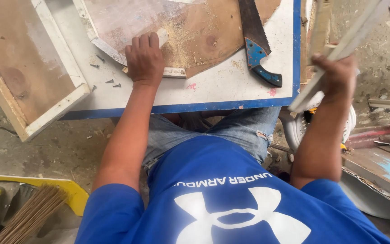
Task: A person uses a hand saw to cut small wooden strips and blocks on a workbench in a workshop environment.
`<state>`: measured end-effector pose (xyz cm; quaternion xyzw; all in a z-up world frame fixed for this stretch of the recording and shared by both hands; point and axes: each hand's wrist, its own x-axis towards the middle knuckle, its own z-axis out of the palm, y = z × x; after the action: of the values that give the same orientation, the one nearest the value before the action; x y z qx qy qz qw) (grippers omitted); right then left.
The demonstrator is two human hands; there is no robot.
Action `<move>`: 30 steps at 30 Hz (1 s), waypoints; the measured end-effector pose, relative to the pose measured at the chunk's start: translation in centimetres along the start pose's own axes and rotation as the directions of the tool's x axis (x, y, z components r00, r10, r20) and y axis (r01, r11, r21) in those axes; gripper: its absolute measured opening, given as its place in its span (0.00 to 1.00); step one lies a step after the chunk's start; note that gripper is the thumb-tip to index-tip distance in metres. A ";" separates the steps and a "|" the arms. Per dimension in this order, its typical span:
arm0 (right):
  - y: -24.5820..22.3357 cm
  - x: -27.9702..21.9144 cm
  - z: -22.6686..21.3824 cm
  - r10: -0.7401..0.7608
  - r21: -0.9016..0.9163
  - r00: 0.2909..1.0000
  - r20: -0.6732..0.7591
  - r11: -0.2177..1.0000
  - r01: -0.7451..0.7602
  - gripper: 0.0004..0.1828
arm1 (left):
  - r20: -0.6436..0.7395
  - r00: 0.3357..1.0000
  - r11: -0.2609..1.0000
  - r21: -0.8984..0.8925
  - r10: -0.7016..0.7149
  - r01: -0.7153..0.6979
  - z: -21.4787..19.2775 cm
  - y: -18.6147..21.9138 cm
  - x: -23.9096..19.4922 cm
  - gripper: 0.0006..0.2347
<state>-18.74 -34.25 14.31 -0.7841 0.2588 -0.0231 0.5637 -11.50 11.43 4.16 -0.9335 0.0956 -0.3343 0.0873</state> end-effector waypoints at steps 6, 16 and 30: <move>6.8 -3.4 14.0 0.002 0.381 0.982 0.190 0.922 -0.075 0.28 | 0.020 1.000 1.000 -0.008 0.011 -0.011 0.3 -0.1 -0.4 0.09; 1.1 -5.6 16.6 0.060 -0.041 0.943 0.328 0.998 -0.049 0.23 | 0.004 1.000 1.000 -0.023 0.009 -0.009 0.8 -0.2 -0.5 0.09; 1.8 -3.6 16.9 -0.063 -0.723 0.964 0.259 0.649 0.237 0.41 | 0.063 0.998 0.999 -0.031 0.020 -0.018 0.7 -0.3 -0.5 0.10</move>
<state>-17.03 -18.36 7.44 -0.9625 0.1181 0.1217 0.2116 -11.35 11.87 3.37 -0.9440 0.1065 -0.3022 0.0793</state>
